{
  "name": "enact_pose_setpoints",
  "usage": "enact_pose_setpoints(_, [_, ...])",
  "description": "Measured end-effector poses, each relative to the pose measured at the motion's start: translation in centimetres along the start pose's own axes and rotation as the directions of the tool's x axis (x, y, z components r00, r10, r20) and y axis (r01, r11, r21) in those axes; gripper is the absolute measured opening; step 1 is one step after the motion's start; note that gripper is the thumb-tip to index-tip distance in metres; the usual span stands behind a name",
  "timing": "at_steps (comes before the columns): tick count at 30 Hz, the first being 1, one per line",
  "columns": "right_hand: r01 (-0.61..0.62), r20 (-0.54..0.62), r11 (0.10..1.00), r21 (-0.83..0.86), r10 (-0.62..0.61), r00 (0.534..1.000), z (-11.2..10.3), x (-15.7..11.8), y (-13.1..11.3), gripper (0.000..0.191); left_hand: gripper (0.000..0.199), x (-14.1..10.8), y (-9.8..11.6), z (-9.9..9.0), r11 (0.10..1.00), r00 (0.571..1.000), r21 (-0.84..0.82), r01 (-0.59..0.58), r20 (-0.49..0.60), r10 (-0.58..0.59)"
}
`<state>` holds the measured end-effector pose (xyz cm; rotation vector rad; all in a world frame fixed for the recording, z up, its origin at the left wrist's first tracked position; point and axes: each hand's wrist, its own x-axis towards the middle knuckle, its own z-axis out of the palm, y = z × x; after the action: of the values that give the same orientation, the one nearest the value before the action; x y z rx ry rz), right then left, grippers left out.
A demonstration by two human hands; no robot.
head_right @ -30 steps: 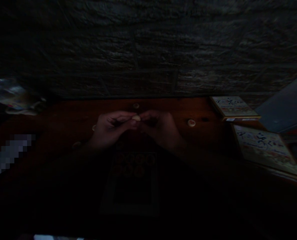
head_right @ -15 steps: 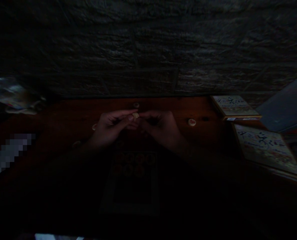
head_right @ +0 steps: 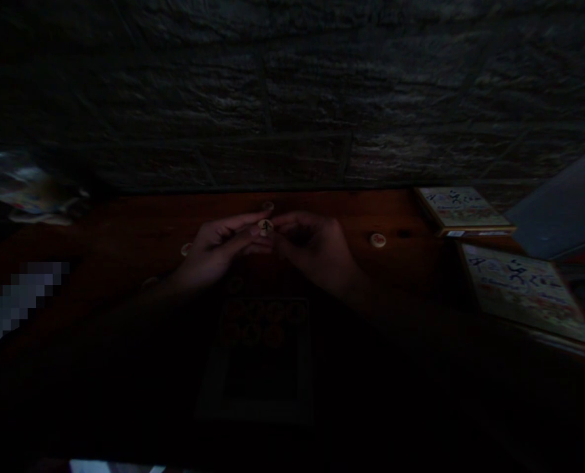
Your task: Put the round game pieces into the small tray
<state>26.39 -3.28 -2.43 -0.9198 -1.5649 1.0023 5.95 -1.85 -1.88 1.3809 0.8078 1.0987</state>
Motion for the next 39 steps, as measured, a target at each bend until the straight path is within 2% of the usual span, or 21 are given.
enact_pose_setpoints(5, [-0.039, -0.027, 0.999, 0.028, 0.039, 0.999, 0.1, 0.2, 0.1, 0.041, 0.04, 0.1, -0.4, -0.2, 1.0, 1.0, -0.016, 0.011, -0.002, -0.011])
enact_pose_setpoints(14, [0.004, -0.013, 0.999, 0.034, -0.004, 1.0, 0.0, 0.2, 0.1, 0.032, 0.031, 0.1, 0.0, 0.1, 0.999, 0.999, 0.033, -0.026, -0.03, 0.027])
enact_pose_setpoints(20, [0.045, -0.002, 0.998, -0.033, -0.045, 0.999, 0.0, 0.0, 0.4, 0.032, 0.035, 0.0, 0.4, 0.3, 0.995, 0.997, 0.097, -0.02, -0.07, 0.027])
enact_pose_setpoints(27, [0.14, 0.014, 0.955, -0.262, -0.141, 0.99, -0.2, -0.3, 0.1, 0.03, 0.034, -0.1, 0.6, 0.3, 0.993, 0.999, 0.118, -0.026, -0.044, 0.032])
enact_pose_setpoints(34, [0.143, -0.018, 0.95, -0.279, -0.154, 0.988, 0.0, -0.5, -0.1, 0.023, 0.022, -0.3, 0.6, 0.4, 0.996, 0.998, 0.06, -0.064, -0.021, 0.066])
enact_pose_setpoints(37, [0.141, -0.047, 0.951, -0.276, -0.16, 0.986, -0.6, -0.2, -1.0, 0.02, 0.022, -0.3, 0.7, 0.5, 0.997, 0.998, 0.051, -0.055, -0.035, 0.057])
enact_pose_setpoints(39, [0.113, -0.033, 0.95, -0.29, -0.128, 0.991, -1.5, 0.2, -2.7, 0.018, 0.021, -0.4, 0.8, 0.6, 0.997, 0.997, 0.051, -0.059, -0.041, 0.061])
